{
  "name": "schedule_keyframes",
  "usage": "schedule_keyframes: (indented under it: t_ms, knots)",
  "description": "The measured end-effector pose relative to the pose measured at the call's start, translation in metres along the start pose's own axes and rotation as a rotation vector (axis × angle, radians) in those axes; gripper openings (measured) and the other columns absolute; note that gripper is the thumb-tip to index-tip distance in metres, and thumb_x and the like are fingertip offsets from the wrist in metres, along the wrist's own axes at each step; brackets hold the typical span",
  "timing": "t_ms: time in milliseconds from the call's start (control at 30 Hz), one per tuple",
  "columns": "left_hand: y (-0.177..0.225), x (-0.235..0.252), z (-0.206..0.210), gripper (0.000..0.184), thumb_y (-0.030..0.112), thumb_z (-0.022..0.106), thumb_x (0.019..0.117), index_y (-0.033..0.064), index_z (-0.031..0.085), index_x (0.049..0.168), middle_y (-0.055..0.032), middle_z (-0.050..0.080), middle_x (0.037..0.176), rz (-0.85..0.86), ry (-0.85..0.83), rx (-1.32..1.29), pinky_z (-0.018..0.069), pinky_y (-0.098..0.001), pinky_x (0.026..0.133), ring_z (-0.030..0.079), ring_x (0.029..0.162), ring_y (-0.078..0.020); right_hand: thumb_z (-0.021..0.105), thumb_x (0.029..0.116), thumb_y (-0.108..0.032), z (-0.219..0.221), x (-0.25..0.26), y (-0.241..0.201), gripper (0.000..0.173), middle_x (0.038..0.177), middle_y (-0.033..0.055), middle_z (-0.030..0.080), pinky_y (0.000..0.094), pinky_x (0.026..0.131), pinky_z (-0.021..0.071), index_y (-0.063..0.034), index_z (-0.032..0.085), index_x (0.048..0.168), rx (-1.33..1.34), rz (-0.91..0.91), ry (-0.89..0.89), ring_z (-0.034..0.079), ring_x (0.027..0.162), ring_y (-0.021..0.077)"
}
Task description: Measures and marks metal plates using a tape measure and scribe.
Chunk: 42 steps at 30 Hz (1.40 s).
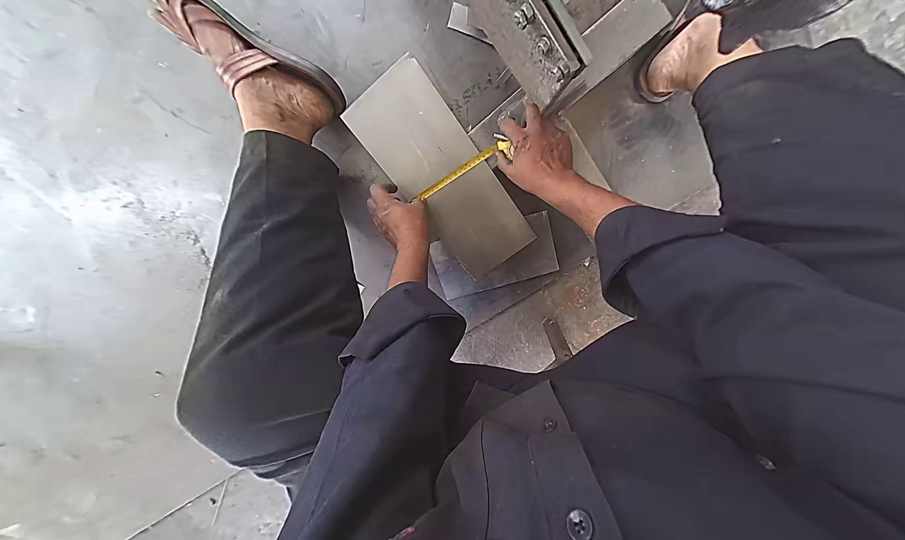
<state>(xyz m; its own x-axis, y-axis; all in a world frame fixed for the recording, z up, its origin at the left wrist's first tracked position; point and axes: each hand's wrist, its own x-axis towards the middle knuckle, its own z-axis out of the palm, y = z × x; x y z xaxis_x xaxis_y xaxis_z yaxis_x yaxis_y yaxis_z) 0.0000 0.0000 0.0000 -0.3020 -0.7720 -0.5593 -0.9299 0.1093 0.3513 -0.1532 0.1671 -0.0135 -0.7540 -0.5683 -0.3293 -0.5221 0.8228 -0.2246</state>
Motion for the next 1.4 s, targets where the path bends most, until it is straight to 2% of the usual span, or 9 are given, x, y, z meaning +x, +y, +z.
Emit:
schedule_keyframes:
  t_ms: [133,233,333,600,833,1033,1233,1300,1400]
  knots:
    - [0.008,-0.006,0.011,0.033,0.006,0.061,0.0945,0.0124,0.070,0.126,-0.0172,0.061,0.134,0.264,-0.093,0.194,0.0480,-0.0519,0.106,0.058,0.127,-0.0336,0.064,0.0928,-0.043,-0.002,-0.001,-0.003,0.054,0.142,0.0251,0.054,0.0572,0.081,0.0560,-0.0191,0.061,0.141,0.012,0.017,-0.001,0.065,0.112,0.0435]
    - [-0.012,-0.018,0.027,0.029,0.006,0.059,0.0975,0.0120,0.073,0.122,-0.0182,0.063,0.127,0.616,-0.061,0.184,0.0505,-0.0529,0.101,0.062,0.119,-0.0362,0.065,0.0923,-0.044,-0.003,0.000,-0.004,0.054,0.141,0.0233,0.055,0.0564,0.080,0.0559,-0.0167,0.061,0.139,0.009,0.044,0.004,0.065,0.113,0.0422]
    - [-0.022,-0.022,0.041,0.033,0.011,0.059,0.1008,0.0124,0.069,0.132,-0.0216,0.061,0.124,0.806,-0.006,0.211,0.0510,-0.0562,0.096,0.060,0.116,-0.0412,0.065,0.0915,-0.048,-0.004,0.001,-0.008,0.055,0.138,0.0208,0.058,0.0535,0.079,0.0565,-0.0159,0.063,0.136,0.002,0.049,0.023,0.065,0.112,0.0391]
    - [-0.004,-0.016,0.067,0.045,0.036,0.053,0.1052,0.0242,0.058,0.148,-0.0230,0.059,0.136,0.657,0.060,0.389,0.0474,-0.0609,0.096,0.055,0.123,-0.0459,0.066,0.0920,-0.048,0.003,0.007,-0.019,0.053,0.135,0.0213,0.059,0.0534,0.080,0.0563,-0.0161,0.064,0.134,-0.012,0.050,0.044,0.065,0.112,0.0397]
    - [-0.004,-0.017,0.067,0.047,0.033,0.053,0.1051,0.0369,0.052,0.152,-0.0244,0.054,0.143,0.642,0.028,0.382,0.0454,-0.0613,0.098,0.052,0.128,-0.0461,0.068,0.0901,-0.050,-0.006,0.011,-0.020,0.057,0.133,0.0198,0.058,0.0539,0.081,0.0561,-0.0180,0.062,0.136,-0.007,0.101,-0.044,0.064,0.114,0.0382]
    - [0.001,-0.018,0.064,0.047,0.033,0.051,0.1053,0.0368,0.052,0.152,-0.0243,0.052,0.146,0.616,-0.015,0.392,0.0445,-0.0629,0.100,0.051,0.130,-0.0469,0.072,0.0877,-0.055,-0.011,0.015,-0.023,0.068,0.144,0.0225,0.052,0.0551,0.093,0.0538,-0.0164,0.059,0.142,0.022,0.027,-0.118,0.057,0.126,0.0400]
    - [0.006,-0.018,0.061,0.046,0.032,0.050,0.1060,0.0357,0.052,0.152,-0.0241,0.052,0.146,0.596,-0.044,0.423,0.0461,-0.0632,0.099,0.051,0.130,-0.0463,0.078,0.0822,-0.059,-0.002,0.011,-0.016,0.077,0.141,0.0201,0.052,0.0499,0.101,0.0523,-0.0133,0.061,0.141,0.124,-0.013,-0.075,0.056,0.127,0.0357]
    - [0.005,-0.019,0.059,0.046,0.032,0.051,0.1057,0.0346,0.052,0.152,-0.0247,0.053,0.144,0.611,-0.046,0.410,0.0461,-0.0628,0.098,0.052,0.129,-0.0461,0.075,0.0882,-0.056,-0.010,0.004,-0.015,0.069,0.140,0.0200,0.054,0.0482,0.102,0.0528,-0.0086,0.064,0.136,0.285,0.014,-0.025,0.058,0.126,0.0341]
    - [-0.005,-0.032,0.052,0.048,0.029,0.052,0.1074,0.0255,0.048,0.155,-0.0290,0.045,0.149,0.709,-0.063,0.342,0.0454,-0.0680,0.095,0.047,0.130,-0.0524,0.059,0.1038,-0.040,-0.020,-0.010,-0.018,0.041,0.106,0.0165,0.064,0.0408,0.089,0.0534,-0.0014,0.074,0.102,0.581,-0.006,0.232,0.064,0.098,0.0267]
